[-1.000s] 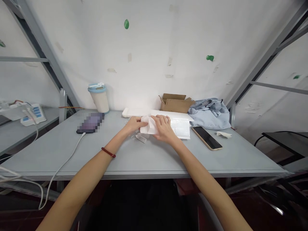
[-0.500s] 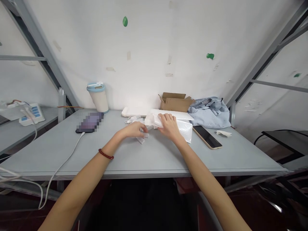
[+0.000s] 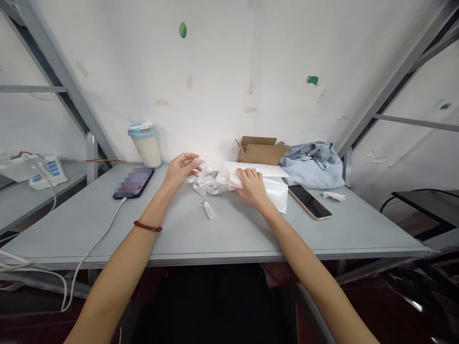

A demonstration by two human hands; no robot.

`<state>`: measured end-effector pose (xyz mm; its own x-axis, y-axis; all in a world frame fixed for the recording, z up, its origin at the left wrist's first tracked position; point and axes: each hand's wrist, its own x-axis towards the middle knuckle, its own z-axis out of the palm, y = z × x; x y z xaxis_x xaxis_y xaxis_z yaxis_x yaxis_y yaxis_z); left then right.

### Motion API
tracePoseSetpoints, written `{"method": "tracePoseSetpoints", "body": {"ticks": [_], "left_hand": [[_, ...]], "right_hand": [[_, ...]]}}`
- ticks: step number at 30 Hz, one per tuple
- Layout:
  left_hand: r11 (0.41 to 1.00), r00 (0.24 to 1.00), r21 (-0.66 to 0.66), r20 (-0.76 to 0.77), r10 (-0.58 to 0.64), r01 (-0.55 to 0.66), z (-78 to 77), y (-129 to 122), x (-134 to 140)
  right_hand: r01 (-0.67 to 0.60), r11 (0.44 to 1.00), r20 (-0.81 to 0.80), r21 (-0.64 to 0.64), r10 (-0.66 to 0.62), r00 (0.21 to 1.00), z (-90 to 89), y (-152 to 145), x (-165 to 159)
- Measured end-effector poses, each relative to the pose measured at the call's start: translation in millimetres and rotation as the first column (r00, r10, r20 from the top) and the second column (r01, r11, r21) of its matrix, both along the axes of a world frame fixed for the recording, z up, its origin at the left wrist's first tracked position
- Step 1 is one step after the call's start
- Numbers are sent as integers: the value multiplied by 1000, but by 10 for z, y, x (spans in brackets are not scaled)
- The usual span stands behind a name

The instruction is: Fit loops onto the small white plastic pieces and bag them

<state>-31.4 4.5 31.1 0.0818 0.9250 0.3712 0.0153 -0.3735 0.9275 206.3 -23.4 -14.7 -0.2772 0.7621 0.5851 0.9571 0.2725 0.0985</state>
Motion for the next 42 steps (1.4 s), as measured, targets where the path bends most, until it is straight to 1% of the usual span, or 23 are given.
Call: {"method": "tracePoseSetpoints", "body": {"ticks": [2, 7, 9, 12, 16, 17, 19, 21, 23, 25, 27, 29, 30, 31, 32, 34, 35, 36, 37, 38, 39, 40, 42], "left_hand": [[1000, 997, -13, 78, 11, -10, -27, 21, 12], [995, 997, -76, 34, -65, 68, -177, 9, 191], [996, 998, -76, 24, -49, 51, -243, -7, 278], [997, 1000, -73, 4, 17, -16, -318, -26, 373], [995, 994, -23, -51, 98, -100, -375, -49, 428], [994, 991, 3, -86, 105, -105, -386, -57, 439], [993, 973, 74, -206, 102, -88, -403, -78, 464], [989, 931, 137, -352, 97, -51, -405, -101, 490], [991, 899, 135, -432, 69, -11, -380, -122, 498], [998, 906, 64, -424, 1, 29, -322, -132, 459], [997, 923, -29, -376, -82, 77, -238, -128, 360], [979, 908, -137, -372, -192, 151, -151, -110, 216], [956, 880, -198, -383, -280, 217, -115, -99, 141], [916, 826, -263, -407, -389, 302, -88, -87, 73], [864, 750, -332, -438, -497, 379, -71, -77, 18], [749, 561, -450, -496, -663, 487, -66, -67, -33], [704, 468, -489, -528, -709, 514, -77, -68, -27], [679, 391, -511, -564, -728, 527, -93, -74, -2], [673, 333, -514, -604, -724, 532, -112, -84, 39], [682, 295, -501, -645, -705, 533, -131, -98, 87], [700, 278, -475, -684, -675, 533, -148, -115, 138], [721, 278, -442, -713, -643, 533, -159, -134, 185], [747, 322, -390, -724, -610, 538, -163, -171, 249]], "right_hand": [[6, 1000, -6, 6, -6, 1000, -4, 1, -11], [2, 1000, -34, 30, -1, 999, -17, -1, -37], [-1, 999, -38, 35, 2, 999, -20, -1, -44], [7, 999, -45, 33, -5, 999, -18, -5, -52], [-4, 999, -62, 42, 6, 998, -13, -15, -69], [-7, 999, -63, 45, 10, 998, -14, -18, -74], [-8, 999, -61, 48, 11, 998, -18, -24, -83], [-7, 999, -51, 45, 9, 999, -23, -29, -92], [-4, 999, -36, 34, 5, 999, -26, -31, -97], [4, 1000, -25, 21, -4, 1000, -24, -28, -94], [16, 1000, -27, 16, -16, 1000, -18, -20, -80], [25, 1000, -40, 15, -24, 999, -10, -7, -56], [29, 999, -49, 16, -28, 998, -6, 0, -41], [33, 999, -59, 18, -32, 998, -2, 7, -26], [38, 999, -68, 19, -37, 997, 1, 14, -11], [48, 999, -84, 23, -46, 995, 4, 27, 14], [53, 998, -90, 22, -51, 995, 4, 32, 24], [56, 998, -94, 21, -54, 994, 3, 36, 30], [58, 998, -96, 19, -56, 994, 0, 39, 34], [58, 998, -96, 17, -56, 994, -3, 41, 36], [57, 998, -93, 15, -55, 994, -7, 43, 37], [55, 998, -89, 15, -53, 995, -12, 43, 35], [50, 999, -82, 16, -48, 995, -22, 45, 31]]}}
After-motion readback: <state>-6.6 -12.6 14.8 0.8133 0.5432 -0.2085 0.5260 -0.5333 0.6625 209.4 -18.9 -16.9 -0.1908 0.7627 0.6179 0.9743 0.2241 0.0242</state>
